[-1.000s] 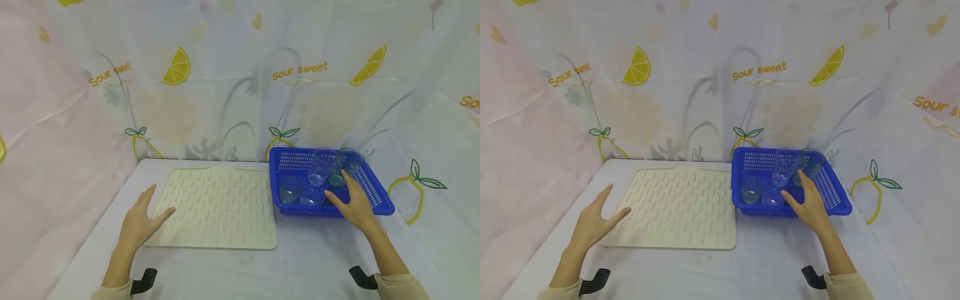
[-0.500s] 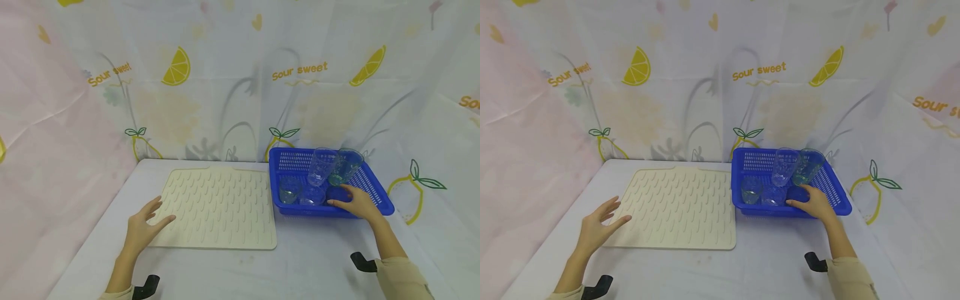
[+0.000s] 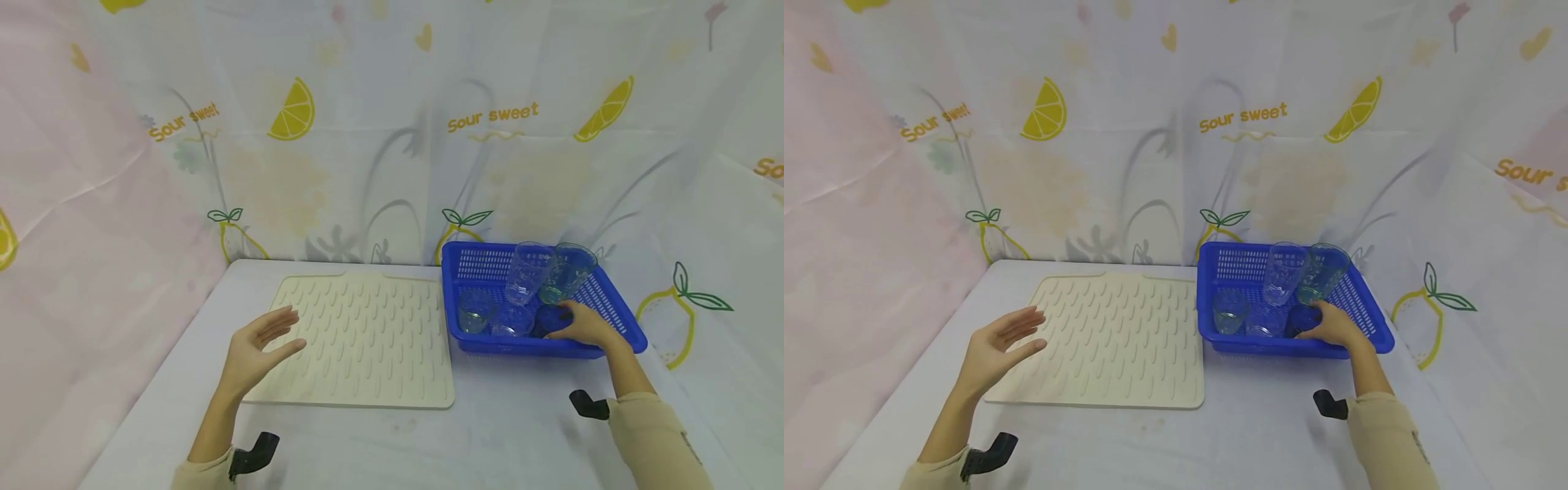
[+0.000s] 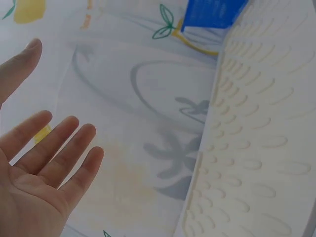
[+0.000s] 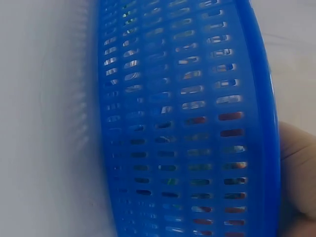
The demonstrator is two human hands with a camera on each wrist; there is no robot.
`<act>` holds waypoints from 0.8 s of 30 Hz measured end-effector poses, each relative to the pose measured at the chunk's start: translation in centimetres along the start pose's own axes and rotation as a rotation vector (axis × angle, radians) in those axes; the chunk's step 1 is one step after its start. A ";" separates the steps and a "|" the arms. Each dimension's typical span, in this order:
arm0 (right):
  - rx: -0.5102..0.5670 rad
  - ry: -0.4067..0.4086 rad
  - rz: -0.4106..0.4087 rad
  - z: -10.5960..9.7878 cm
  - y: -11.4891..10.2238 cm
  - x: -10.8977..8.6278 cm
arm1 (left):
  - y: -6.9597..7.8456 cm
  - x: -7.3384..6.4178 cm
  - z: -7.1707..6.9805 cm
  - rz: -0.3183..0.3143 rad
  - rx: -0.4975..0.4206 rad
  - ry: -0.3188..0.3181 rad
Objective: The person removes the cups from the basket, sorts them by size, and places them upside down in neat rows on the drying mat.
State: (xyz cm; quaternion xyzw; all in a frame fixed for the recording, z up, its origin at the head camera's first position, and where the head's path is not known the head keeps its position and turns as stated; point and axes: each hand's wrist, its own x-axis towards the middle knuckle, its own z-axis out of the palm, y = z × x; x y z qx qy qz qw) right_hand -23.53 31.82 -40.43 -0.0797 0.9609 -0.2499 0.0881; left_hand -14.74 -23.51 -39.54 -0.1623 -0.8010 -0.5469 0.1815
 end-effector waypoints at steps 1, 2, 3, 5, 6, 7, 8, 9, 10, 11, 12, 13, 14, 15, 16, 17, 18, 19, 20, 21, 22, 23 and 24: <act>0.007 0.015 -0.001 0.0 0.0 0.0 | 0.1 0.1 0.1 0.011 -0.004 -0.003; 0.018 0.033 -0.003 0.0 0.0 0.0 | 0.2 0.2 0.1 0.023 -0.007 -0.006; 0.034 0.049 0.001 -0.1 -0.1 -0.1 | 0.3 0.3 0.2 0.030 -0.012 -0.009; 0.068 0.087 0.009 -0.3 -0.4 -0.3 | 0.5 0.4 0.4 0.043 -0.024 -0.016; 0.088 0.104 0.010 -0.5 -0.5 -0.4 | 0.6 0.5 0.5 0.045 -0.029 -0.017; 0.108 0.118 0.005 -0.6 -0.7 -0.5 | 0.7 0.6 0.6 0.046 -0.036 -0.017; 0.130 0.134 -0.005 -0.9 -1.0 -0.6 | 0.8 0.6 0.7 0.047 -0.042 -0.021; 0.147 0.149 -0.014 -1.1 -1.2 -0.7 | 0.9 0.7 0.7 0.047 -0.046 -0.024; 0.162 0.163 -0.026 -1.4 -1.4 -0.9 | 1.0 0.7 0.9 0.047 -0.050 -0.029; 0.175 0.174 -0.039 -1.6 -1.7 -1.1 | 1.0 0.8 1.0 0.048 -0.052 -0.032; 0.191 0.186 -0.051 -1.8 -1.9 -1.3 | 1.1 0.8 1.1 0.049 -0.056 -0.037; 0.208 0.195 -0.063 -2.1 -2.2 -1.4 | 1.1 0.9 1.2 0.050 -0.059 -0.041; 0.218 0.206 -0.076 -2.3 -2.4 -1.6 | 1.2 0.9 1.3 0.049 -0.061 -0.045; 0.230 0.216 -0.087 -2.4 -2.7 -1.7 | 1.3 1.0 1.4 0.049 -0.064 -0.048; 0.242 0.226 -0.099 -2.6 -3.0 -1.9 | 1.3 1.1 1.5 0.049 -0.068 -0.052; 0.250 0.236 -0.108 -2.7 -3.3 -2.0 | 1.4 1.1 1.6 0.048 -0.070 -0.056; 0.257 0.245 -0.117 -2.9 -3.6 -2.1 | 1.4 1.2 1.7 0.046 -0.075 -0.060; 0.261 0.253 -0.127 -2.9 -3.9 -2.1 | 1.4 1.2 1.8 0.045 -0.076 -0.064; 0.262 0.261 -0.136 -3.0 -4.1 -2.1 | 1.5 1.3 2.0 0.041 -0.077 -0.068; 0.264 0.265 -0.143 -3.1 -4.4 -2.2 | 1.5 1.3 2.1 0.039 -0.077 -0.072; 0.262 0.267 -0.150 -3.1 -4.7 -2.2 | 1.6 1.4 2.2 0.037 -0.077 -0.077; 0.264 0.266 -0.155 -3.1 -5.1 -2.3 | 1.6 1.4 2.3 0.036 -0.075 -0.080; 0.265 0.265 -0.162 -3.1 -5.4 -2.4 | 1.7 1.5 2.4 0.035 -0.076 -0.085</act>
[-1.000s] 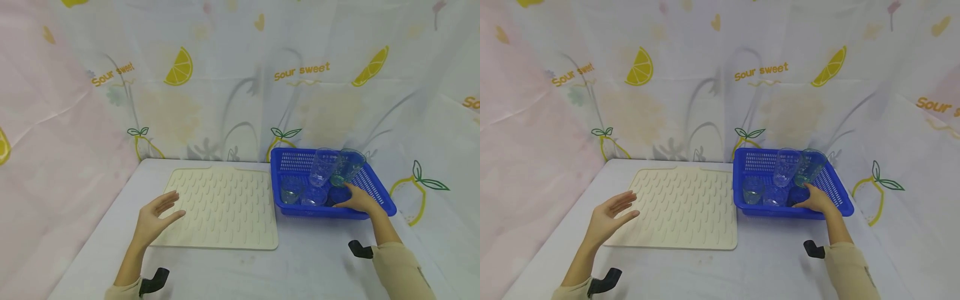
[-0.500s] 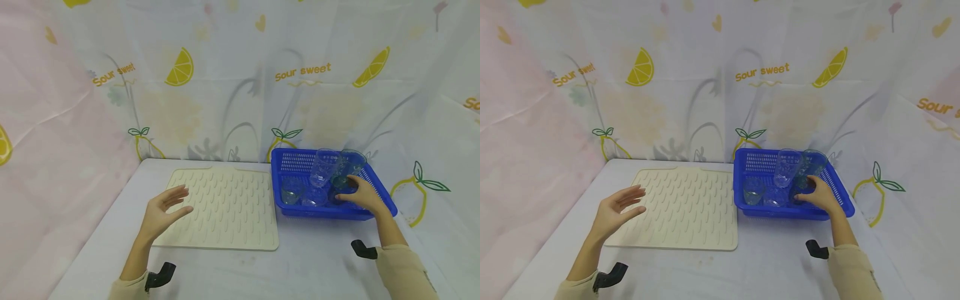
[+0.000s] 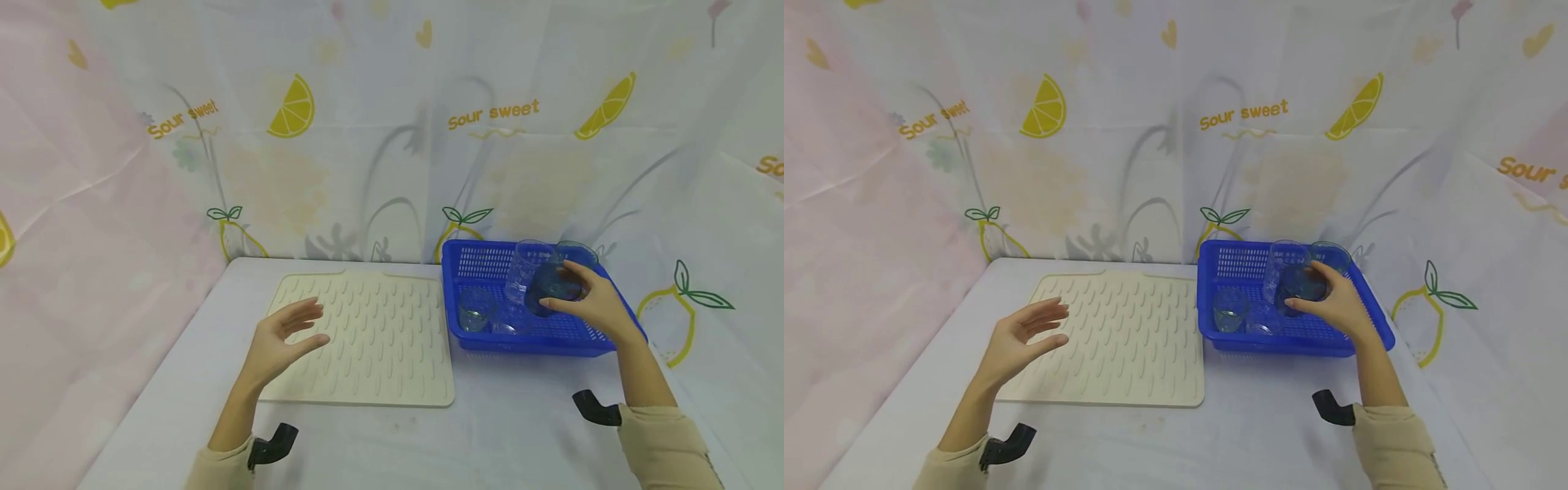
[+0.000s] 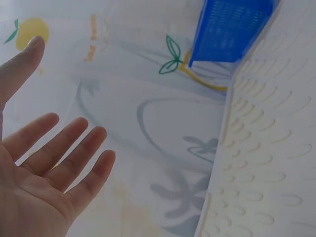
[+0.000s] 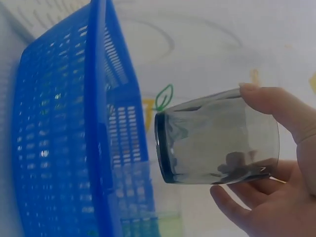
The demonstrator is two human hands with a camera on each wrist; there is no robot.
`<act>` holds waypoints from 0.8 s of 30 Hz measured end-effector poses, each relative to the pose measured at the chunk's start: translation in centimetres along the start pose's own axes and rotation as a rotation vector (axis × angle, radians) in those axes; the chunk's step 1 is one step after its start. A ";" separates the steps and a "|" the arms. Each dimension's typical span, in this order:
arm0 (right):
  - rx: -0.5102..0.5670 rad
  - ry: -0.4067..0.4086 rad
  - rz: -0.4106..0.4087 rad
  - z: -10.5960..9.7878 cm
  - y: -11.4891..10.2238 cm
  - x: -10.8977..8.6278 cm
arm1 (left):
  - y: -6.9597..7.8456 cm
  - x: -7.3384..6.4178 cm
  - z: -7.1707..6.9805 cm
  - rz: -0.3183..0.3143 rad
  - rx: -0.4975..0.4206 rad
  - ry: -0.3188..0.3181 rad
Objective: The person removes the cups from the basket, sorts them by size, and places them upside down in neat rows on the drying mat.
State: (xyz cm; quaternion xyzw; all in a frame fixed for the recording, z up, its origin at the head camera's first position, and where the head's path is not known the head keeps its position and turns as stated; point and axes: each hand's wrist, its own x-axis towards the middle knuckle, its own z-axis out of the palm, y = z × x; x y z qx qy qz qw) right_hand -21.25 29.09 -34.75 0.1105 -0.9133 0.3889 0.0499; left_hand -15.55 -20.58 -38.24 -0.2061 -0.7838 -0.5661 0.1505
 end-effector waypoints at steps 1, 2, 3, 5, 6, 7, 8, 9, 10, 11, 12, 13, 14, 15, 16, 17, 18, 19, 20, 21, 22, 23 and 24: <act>0.003 -0.004 -0.007 0.1 -0.4 0.0 | 0.1 0.1 0.1 0.000 0.003 -0.005; 0.007 -0.009 -0.013 0.1 -0.8 -0.1 | 0.1 0.2 0.3 -0.001 0.004 -0.010; 0.009 -0.017 -0.021 0.2 -1.2 -0.2 | 0.2 0.3 0.4 0.001 0.005 -0.018; 0.022 -0.031 -0.043 0.4 -2.1 -0.3 | 0.4 0.6 0.8 0.005 0.001 -0.034; 0.028 -0.039 -0.057 0.5 -2.5 -0.3 | 0.5 0.8 1.1 0.007 -0.001 -0.044; 0.039 -0.048 -0.070 0.7 -2.9 -0.3 | 0.6 0.9 1.3 0.009 -0.003 -0.053; 0.049 -0.055 -0.085 0.9 -3.3 -0.3 | 0.7 1.1 1.5 0.008 -0.011 -0.060; 0.067 -0.062 -0.099 1.0 -3.7 -0.3 | 0.8 1.2 1.8 0.009 -0.021 -0.068; 0.082 -0.066 -0.115 1.2 -4.0 -0.3 | 0.9 1.4 2.1 0.011 -0.028 -0.071; 0.098 -0.073 -0.125 1.5 -4.4 -0.2 | 0.9 1.5 2.3 0.013 -0.035 -0.078; 0.115 -0.082 -0.133 1.7 -4.7 -0.2 | 1.0 1.7 2.6 0.017 -0.040 -0.085; 0.127 -0.086 -0.145 1.9 -5.0 -0.2 | 1.0 1.9 2.9 0.021 -0.048 -0.089; 0.140 -0.091 -0.157 2.1 -5.3 -0.2 | 1.1 2.0 3.1 0.028 -0.054 -0.093; 0.155 -0.095 -0.169 2.4 -5.5 -0.1 | 1.1 2.2 3.4 0.039 -0.058 -0.097; 0.166 -0.101 -0.184 2.7 -5.8 -0.1 | 1.1 2.4 3.7 0.045 -0.061 -0.105; 0.187 -0.107 -0.195 3.0 -6.1 -0.1 | 1.2 2.6 4.0 0.049 -0.067 -0.113; 0.203 -0.109 -0.210 3.2 -6.3 0.0 | 1.3 2.8 4.3 0.054 -0.075 -0.117; 0.218 -0.110 -0.228 3.5 -6.6 0.0 | 1.3 3.0 4.7 0.057 -0.082 -0.125; 0.234 -0.112 -0.242 3.8 -6.8 0.1 | 1.4 3.1 5.0 0.058 -0.092 -0.135; 0.251 -0.116 -0.256 4.1 -7.1 0.1 | 1.5 3.3 5.4 0.059 -0.102 -0.143; 0.265 -0.121 -0.268 4.4 -7.3 0.1 | 1.6 3.5 5.7 0.058 -0.109 -0.153; 0.278 -0.123 -0.279 4.7 -7.6 0.2 | 1.7 3.6 6.0 0.058 -0.117 -0.157; 0.286 -0.128 -0.301 5.0 -7.8 0.3 | 1.8 3.8 6.3 0.055 -0.123 -0.164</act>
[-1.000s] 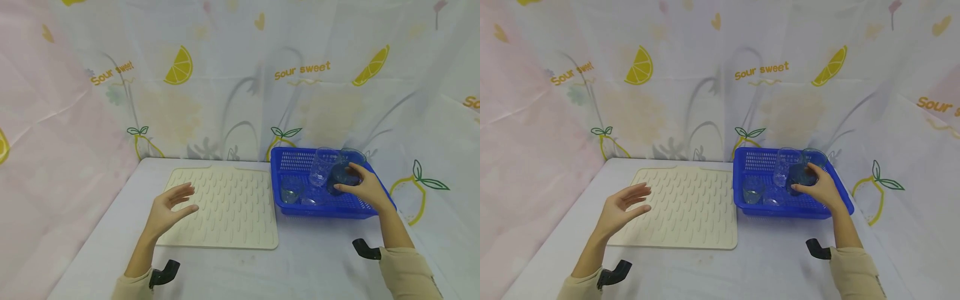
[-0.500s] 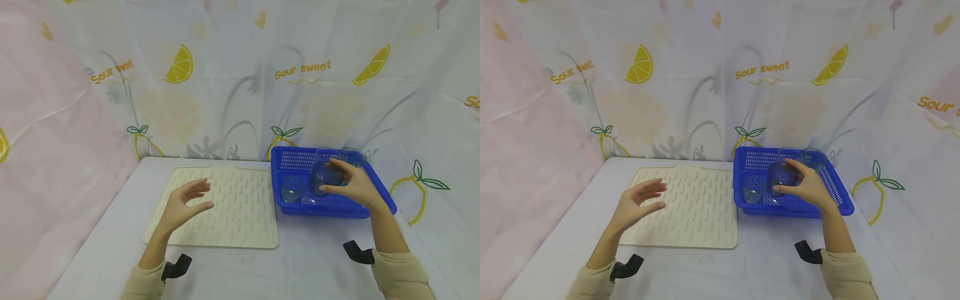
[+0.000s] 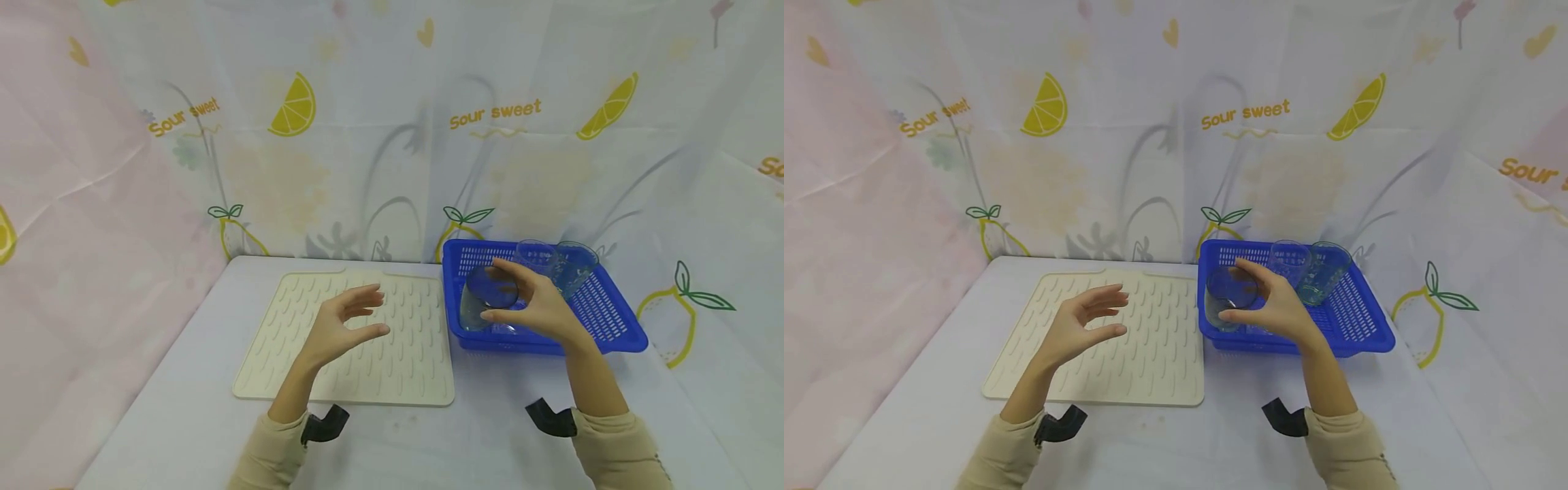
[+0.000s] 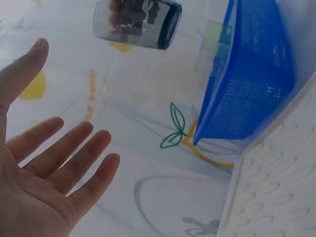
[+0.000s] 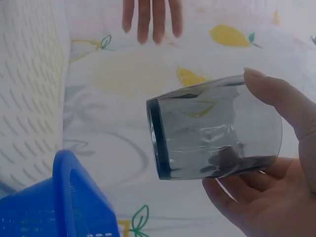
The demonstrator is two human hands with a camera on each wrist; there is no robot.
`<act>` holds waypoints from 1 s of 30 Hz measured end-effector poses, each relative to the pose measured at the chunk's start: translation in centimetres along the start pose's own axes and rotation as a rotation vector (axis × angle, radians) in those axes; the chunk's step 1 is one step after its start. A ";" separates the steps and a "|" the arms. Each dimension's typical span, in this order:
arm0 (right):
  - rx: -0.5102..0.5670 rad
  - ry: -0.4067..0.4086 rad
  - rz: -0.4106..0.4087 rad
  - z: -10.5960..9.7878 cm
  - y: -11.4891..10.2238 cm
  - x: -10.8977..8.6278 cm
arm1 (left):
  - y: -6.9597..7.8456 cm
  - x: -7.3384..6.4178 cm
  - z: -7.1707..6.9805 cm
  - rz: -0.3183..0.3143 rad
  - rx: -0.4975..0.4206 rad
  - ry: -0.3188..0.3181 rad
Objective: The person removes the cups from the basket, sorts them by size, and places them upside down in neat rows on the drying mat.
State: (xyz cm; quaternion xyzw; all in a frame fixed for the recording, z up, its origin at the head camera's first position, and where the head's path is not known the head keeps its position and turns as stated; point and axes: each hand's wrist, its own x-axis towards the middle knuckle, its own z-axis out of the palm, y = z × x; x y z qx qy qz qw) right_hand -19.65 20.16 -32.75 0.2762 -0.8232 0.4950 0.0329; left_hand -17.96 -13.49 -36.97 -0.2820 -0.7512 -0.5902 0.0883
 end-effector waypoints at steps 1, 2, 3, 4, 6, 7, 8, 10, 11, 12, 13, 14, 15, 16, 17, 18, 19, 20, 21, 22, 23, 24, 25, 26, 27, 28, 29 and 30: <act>0.014 -0.011 -0.022 0.3 -0.1 0.2 | 0.1 0.2 0.3 -0.002 -0.004 -0.007; 0.025 -0.022 -0.040 0.7 -0.3 0.3 | 0.2 0.4 0.6 -0.003 -0.007 -0.010; 0.036 -0.035 -0.058 1.0 -0.4 0.5 | 0.2 0.6 0.8 -0.004 -0.006 -0.015; 0.046 -0.045 -0.075 1.2 -0.5 0.6 | 0.3 0.8 1.1 -0.006 -0.010 -0.020; 0.063 -0.069 -0.108 1.8 -0.7 1.0 | 0.5 1.2 1.6 -0.007 -0.014 -0.037; 0.067 -0.080 -0.114 2.1 -0.8 1.1 | 0.5 1.3 1.8 -0.004 -0.017 -0.045; 0.068 -0.091 -0.121 2.4 -0.9 1.2 | 0.6 1.4 2.0 -0.003 -0.021 -0.057; 0.075 -0.111 -0.139 3.0 -1.2 1.4 | 0.7 1.6 2.4 -0.001 -0.031 -0.079; 0.077 -0.121 -0.146 3.3 -1.3 1.6 | 0.8 1.7 2.6 -0.002 -0.033 -0.089; 0.080 -0.131 -0.155 3.6 -1.4 1.6 | 0.9 1.7 2.8 -0.003 -0.036 -0.099; 0.083 -0.137 -0.162 3.9 -1.5 1.7 | 0.9 1.7 3.0 -0.005 -0.041 -0.108; 0.087 -0.143 -0.172 4.1 -1.6 1.8 | 0.9 1.7 3.1 -0.007 -0.046 -0.117; 0.091 -0.147 -0.179 4.4 -1.7 1.8 | 0.9 1.8 3.2 -0.005 -0.054 -0.123; 0.093 -0.150 -0.185 4.6 -1.8 1.9 | 0.9 1.8 3.4 -0.003 -0.058 -0.129; 0.093 -0.153 -0.187 4.8 -1.9 2.0 | 0.9 1.9 3.5 -0.002 -0.065 -0.136; 0.093 -0.158 -0.195 5.0 -2.0 2.0 | 1.0 1.9 3.6 0.001 -0.069 -0.143; 0.095 -0.164 -0.200 5.2 -2.0 2.1 | 0.9 2.0 3.7 0.006 -0.073 -0.151; 0.099 -0.171 -0.206 5.3 -2.1 2.1 | 0.9 2.0 3.7 0.010 -0.075 -0.156; 0.103 -0.177 -0.207 5.5 -2.2 2.1 | 0.9 2.0 3.8 0.013 -0.077 -0.163; 0.108 -0.183 -0.207 5.6 -2.3 2.1 | 1.0 2.0 3.8 0.019 -0.078 -0.169; 0.115 -0.188 -0.209 5.7 -2.4 2.1 | 1.0 2.0 3.8 0.022 -0.082 -0.174; 0.125 -0.193 -0.211 5.8 -2.5 2.1 | 1.0 2.0 3.8 0.029 -0.088 -0.179; 0.136 -0.196 -0.206 5.9 -2.6 2.1 | 1.0 2.0 3.8 0.034 -0.098 -0.183; 0.147 -0.196 -0.202 6.0 -2.6 2.1 | 1.0 2.0 3.7 0.036 -0.112 -0.188; 0.164 -0.198 -0.199 6.1 -2.6 2.1 | 1.1 2.0 3.7 0.041 -0.127 -0.193; 0.183 -0.199 -0.198 6.1 -2.6 2.0 | 1.1 2.0 3.7 0.048 -0.136 -0.198; 0.203 -0.198 -0.200 6.2 -2.5 2.0 | 1.1 2.0 3.7 0.048 -0.144 -0.201; 0.224 -0.196 -0.201 6.2 -2.5 2.0 | 1.2 2.0 3.7 0.049 -0.150 -0.204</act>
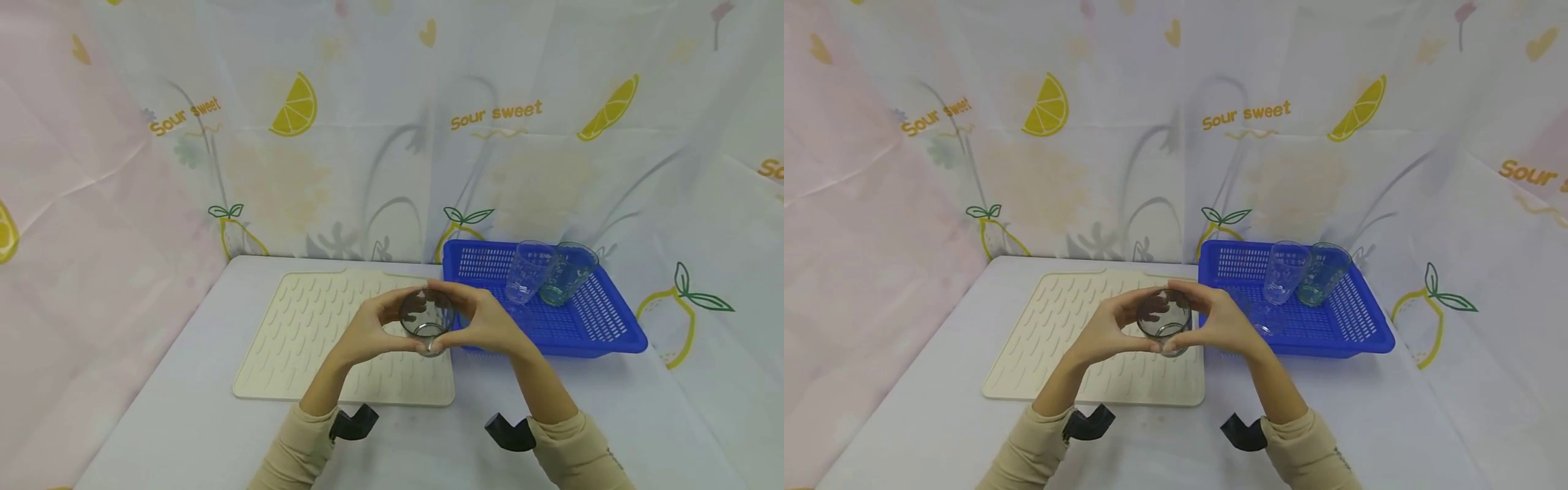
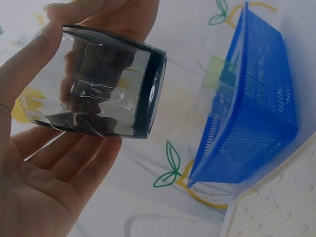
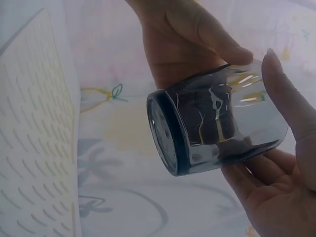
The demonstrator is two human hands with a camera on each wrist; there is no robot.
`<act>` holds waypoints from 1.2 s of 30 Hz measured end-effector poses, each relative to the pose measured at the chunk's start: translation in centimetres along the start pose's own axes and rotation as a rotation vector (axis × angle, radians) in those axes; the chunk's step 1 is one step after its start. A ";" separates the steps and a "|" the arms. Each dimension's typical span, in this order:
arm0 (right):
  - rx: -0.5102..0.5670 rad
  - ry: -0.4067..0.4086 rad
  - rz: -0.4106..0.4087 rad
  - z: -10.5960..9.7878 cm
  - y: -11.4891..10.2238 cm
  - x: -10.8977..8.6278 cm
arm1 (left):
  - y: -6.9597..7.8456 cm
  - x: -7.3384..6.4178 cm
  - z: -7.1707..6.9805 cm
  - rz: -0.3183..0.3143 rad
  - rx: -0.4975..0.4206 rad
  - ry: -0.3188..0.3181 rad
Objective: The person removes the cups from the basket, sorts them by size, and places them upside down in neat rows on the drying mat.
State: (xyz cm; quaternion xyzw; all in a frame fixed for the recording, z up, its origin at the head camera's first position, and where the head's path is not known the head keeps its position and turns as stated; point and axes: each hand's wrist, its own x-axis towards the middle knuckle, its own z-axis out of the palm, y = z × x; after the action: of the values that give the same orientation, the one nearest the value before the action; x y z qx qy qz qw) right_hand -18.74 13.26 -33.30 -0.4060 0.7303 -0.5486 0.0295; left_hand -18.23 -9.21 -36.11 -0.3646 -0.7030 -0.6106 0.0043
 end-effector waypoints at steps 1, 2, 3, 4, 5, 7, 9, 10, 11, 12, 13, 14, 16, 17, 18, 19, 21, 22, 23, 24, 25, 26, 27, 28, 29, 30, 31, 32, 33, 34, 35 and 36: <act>0.020 0.002 -0.005 0.0 0.1 -0.1 | 0.1 0.0 0.0 0.001 -0.005 -0.002; 0.042 0.003 -0.014 0.1 0.1 -0.1 | 0.1 0.0 0.1 0.001 -0.007 -0.006; 0.059 0.005 -0.024 0.1 0.2 -0.2 | 0.1 0.0 0.1 0.001 -0.008 -0.008; 0.071 0.009 -0.031 0.1 0.3 -0.3 | 0.1 0.0 0.1 0.002 -0.008 -0.009; 0.082 0.014 -0.038 0.2 0.4 -0.3 | 0.1 0.0 0.1 0.000 -0.010 -0.008; 0.098 0.023 -0.054 0.4 0.8 -0.5 | 0.1 0.0 0.2 0.003 -0.014 -0.009; 0.107 0.036 -0.074 0.6 1.1 -0.6 | 0.0 -0.1 0.2 0.003 -0.015 -0.010; 0.112 0.041 -0.086 0.7 1.3 -0.7 | -0.1 -0.1 0.2 0.006 -0.015 -0.011; 0.119 0.043 -0.097 0.8 1.4 -0.7 | -0.1 -0.1 0.2 0.008 -0.012 -0.010; 0.125 0.044 -0.106 0.9 1.6 -0.7 | -0.1 -0.1 0.2 0.010 -0.010 -0.009; 0.128 0.043 -0.113 1.1 1.7 -0.8 | 0.0 0.0 0.2 0.013 -0.009 -0.009; 0.131 0.041 -0.116 1.2 1.9 -0.8 | 0.1 0.0 0.2 0.015 -0.008 -0.005; 0.152 0.031 -0.096 1.5 2.5 -1.0 | 0.2 0.0 0.1 0.019 -0.004 0.004; 0.160 0.026 -0.082 1.7 2.8 -1.1 | 0.4 0.1 0.1 0.021 -0.002 0.009; 0.169 0.022 -0.067 2.0 3.2 -1.2 | 0.5 0.1 0.0 0.022 -0.001 0.012; 0.189 0.022 -0.044 2.3 3.6 -1.4 | 0.6 0.1 0.0 0.023 0.000 0.013; 0.249 0.015 -0.001 3.1 4.4 -1.7 | 0.7 0.2 0.0 0.025 -0.001 0.016; 0.284 0.013 0.007 3.5 4.8 -1.8 | 0.8 0.2 0.1 0.025 -0.004 0.016; 0.321 0.015 0.013 4.0 5.1 -1.9 | 0.8 0.2 0.1 0.024 -0.005 0.016; 0.358 0.022 0.020 4.4 5.4 -2.0 | 0.8 0.2 0.1 0.023 -0.008 0.016; 0.394 0.033 0.026 4.8 5.6 -2.1 | 0.9 0.2 0.2 0.023 -0.009 0.017; 0.419 0.043 0.021 5.1 5.8 -2.2 | 0.9 0.2 0.2 0.023 -0.012 0.019; 0.439 0.058 0.015 5.4 6.0 -2.3 | 0.9 0.2 0.2 0.022 -0.014 0.021; 0.457 0.072 0.004 5.6 6.1 -2.3 | 0.9 0.2 0.2 0.022 -0.017 0.023; 0.468 0.087 -0.002 5.7 6.1 -2.4 | 0.9 0.2 0.2 0.024 -0.022 0.024; 0.481 0.095 -0.016 5.8 6.1 -2.4 | 1.0 0.2 0.1 0.025 -0.027 0.025; 0.497 0.102 -0.025 5.8 6.1 -2.4 | 0.9 0.2 0.1 0.027 -0.034 0.025; 0.508 0.106 -0.033 5.8 6.0 -2.4 | 0.9 0.2 0.1 0.029 -0.040 0.025; 0.519 0.107 -0.036 5.7 6.0 -2.4 | 0.9 0.1 0.0 0.030 -0.049 0.024; 0.528 0.102 -0.053 5.6 6.0 -2.5 | 0.9 0.1 0.0 0.030 -0.057 0.024; 0.533 0.106 -0.054 5.6 5.9 -2.5 | 0.9 0.0 0.0 0.028 -0.063 0.023; 0.531 0.106 -0.059 5.4 5.9 -2.5 | 0.8 0.0 0.0 0.027 -0.064 0.025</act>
State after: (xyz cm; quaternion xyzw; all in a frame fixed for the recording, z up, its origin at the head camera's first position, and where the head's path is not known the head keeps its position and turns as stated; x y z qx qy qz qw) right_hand -17.68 11.02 -41.33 -0.3758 0.5494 -0.7419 0.0807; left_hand -17.81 -9.27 -35.40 -0.3663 -0.6780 -0.6372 0.0093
